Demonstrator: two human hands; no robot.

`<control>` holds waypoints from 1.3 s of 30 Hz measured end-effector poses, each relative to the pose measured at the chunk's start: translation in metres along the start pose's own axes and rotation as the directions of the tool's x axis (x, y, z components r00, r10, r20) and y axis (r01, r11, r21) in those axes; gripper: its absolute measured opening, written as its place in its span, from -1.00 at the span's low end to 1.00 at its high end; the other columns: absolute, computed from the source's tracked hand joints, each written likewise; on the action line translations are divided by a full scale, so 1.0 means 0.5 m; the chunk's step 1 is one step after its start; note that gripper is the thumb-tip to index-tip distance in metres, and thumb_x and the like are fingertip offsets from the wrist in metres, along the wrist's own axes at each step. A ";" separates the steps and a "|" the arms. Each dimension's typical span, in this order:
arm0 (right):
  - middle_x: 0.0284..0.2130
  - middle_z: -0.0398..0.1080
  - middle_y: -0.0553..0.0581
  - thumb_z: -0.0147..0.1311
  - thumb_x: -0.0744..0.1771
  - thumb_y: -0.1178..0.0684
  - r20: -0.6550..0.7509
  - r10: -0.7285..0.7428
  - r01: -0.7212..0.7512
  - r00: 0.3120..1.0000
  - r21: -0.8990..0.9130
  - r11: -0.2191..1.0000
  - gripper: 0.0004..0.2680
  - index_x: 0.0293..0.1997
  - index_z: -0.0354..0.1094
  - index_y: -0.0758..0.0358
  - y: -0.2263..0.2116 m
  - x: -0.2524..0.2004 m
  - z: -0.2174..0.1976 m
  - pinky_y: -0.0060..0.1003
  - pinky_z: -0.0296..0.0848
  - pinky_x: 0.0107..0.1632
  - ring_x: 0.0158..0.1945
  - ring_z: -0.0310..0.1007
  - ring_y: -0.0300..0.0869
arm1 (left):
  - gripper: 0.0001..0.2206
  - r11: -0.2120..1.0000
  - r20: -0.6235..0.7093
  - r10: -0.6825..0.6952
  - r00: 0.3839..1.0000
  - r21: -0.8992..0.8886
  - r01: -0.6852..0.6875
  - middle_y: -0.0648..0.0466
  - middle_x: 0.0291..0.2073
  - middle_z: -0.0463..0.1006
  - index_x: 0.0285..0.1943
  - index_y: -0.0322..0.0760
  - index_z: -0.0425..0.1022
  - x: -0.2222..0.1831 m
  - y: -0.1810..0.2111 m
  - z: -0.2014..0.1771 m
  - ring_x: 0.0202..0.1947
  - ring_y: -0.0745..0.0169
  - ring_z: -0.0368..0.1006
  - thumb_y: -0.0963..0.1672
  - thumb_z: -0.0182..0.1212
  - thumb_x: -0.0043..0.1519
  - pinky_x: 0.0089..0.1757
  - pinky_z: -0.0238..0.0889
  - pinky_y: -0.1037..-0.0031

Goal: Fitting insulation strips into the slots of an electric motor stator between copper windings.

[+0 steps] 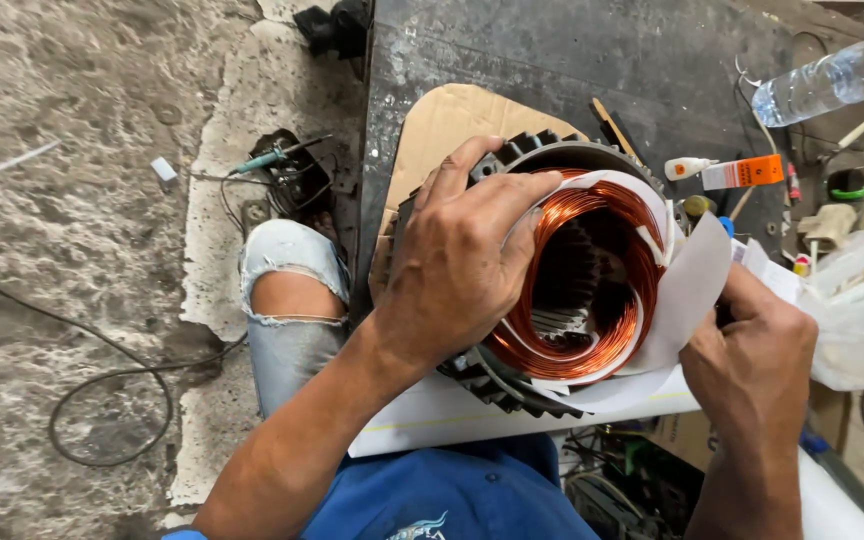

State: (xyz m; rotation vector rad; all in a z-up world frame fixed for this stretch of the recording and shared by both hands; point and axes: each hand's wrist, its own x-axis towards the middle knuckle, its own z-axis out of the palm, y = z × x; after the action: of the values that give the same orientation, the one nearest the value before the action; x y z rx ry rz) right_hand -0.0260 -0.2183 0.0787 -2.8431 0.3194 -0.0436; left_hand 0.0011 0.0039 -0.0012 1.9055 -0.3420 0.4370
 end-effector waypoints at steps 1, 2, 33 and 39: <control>-0.59 -0.13 0.01 0.04 0.41 0.02 -0.001 0.000 0.000 1.000 -0.014 1.000 -0.74 -0.46 0.22 0.29 0.004 0.003 0.000 -0.27 -0.14 -0.40 -0.42 -0.23 -0.22 | -0.73 1.000 -0.005 -0.004 1.000 -0.013 0.004 -0.09 0.00 0.67 0.22 -0.33 0.45 -0.002 -0.002 0.001 0.30 -0.30 0.30 -0.21 0.11 0.34 0.26 0.20 0.01; -0.54 -0.12 -0.05 0.05 0.37 0.03 0.010 -0.013 0.014 1.000 -0.037 0.999 -0.77 -0.47 0.16 0.27 0.009 0.008 0.000 -0.27 -0.11 -0.38 -0.36 -0.23 -0.20 | -0.72 1.000 -0.013 0.006 1.000 0.008 -0.006 -0.10 -0.01 0.67 0.22 -0.34 0.46 -0.002 -0.005 0.004 0.29 -0.30 0.32 -0.21 0.11 0.34 0.23 0.21 0.00; -0.51 0.16 -0.14 0.28 0.32 0.13 -0.040 -0.030 0.035 0.999 0.135 0.990 -0.84 -0.40 0.36 0.28 0.008 -0.002 0.024 -0.39 0.10 -0.36 -0.32 0.04 -0.38 | -0.72 0.999 -0.058 0.011 0.998 0.044 -0.008 -0.02 -0.06 0.67 0.19 -0.31 0.49 -0.008 -0.016 0.015 0.29 -0.30 0.32 -0.21 0.12 0.29 0.20 0.17 -0.05; -0.48 0.24 -0.10 0.26 0.33 0.13 -0.033 -0.045 0.049 0.998 0.136 0.989 -0.88 -0.33 0.41 0.31 0.014 0.000 0.025 -0.37 0.16 -0.34 -0.30 0.09 -0.37 | -0.74 0.999 -0.074 0.016 0.997 0.043 -0.013 -0.01 -0.05 0.66 0.17 -0.29 0.49 -0.006 -0.015 0.014 0.28 -0.27 0.32 -0.20 0.10 0.30 0.20 0.17 -0.01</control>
State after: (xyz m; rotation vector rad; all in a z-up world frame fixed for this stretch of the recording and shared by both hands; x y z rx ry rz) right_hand -0.0268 -0.2215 0.0648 -2.7153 0.2457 -0.1129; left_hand 0.0025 0.0000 -0.0112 1.9238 -0.2995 0.5269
